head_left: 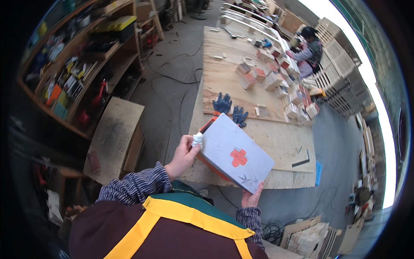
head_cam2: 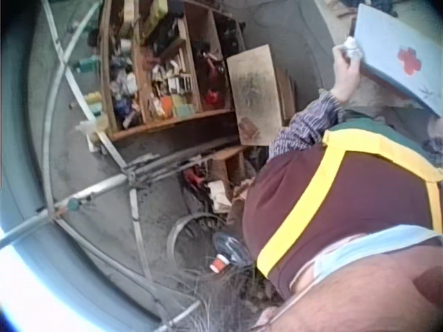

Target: The person retrieves a white box from a shelf, opens it, and removes a small red-and-white bottle and a plastic-wrapped item. They place the items on a workbench, then return the box to the shelf. The person then picks up a white cloth and unfolds it.

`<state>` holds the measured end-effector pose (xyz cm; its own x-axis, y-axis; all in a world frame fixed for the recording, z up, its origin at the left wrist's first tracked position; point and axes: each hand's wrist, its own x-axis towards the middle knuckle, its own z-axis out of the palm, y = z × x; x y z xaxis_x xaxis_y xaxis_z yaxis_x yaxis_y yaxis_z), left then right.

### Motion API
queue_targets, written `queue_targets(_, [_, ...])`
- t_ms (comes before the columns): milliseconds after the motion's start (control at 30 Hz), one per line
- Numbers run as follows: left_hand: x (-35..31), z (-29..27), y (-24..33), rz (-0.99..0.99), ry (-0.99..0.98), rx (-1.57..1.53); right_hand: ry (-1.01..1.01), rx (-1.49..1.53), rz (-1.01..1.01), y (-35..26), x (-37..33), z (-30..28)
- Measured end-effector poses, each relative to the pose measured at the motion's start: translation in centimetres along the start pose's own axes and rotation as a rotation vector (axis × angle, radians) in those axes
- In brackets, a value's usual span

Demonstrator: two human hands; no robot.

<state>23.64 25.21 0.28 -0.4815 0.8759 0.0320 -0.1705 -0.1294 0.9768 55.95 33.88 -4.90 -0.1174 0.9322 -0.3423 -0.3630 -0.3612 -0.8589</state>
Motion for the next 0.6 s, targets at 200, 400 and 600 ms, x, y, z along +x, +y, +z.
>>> queue_targets(200, [1.0,-0.9,0.5,0.026,0.050,0.024,-0.081,0.004,0.044,-0.7,1.8,1.4])
queue_targets(400, [0.6,-1.2,0.0,0.010,0.082,-0.025,-0.104,-0.017,0.005,0.2,0.1,1.9])
queue_targets(600, [2.8,-1.4,-1.0,-0.045,0.035,0.055,-0.072,-0.139,0.079,0.0,1.6,2.1])
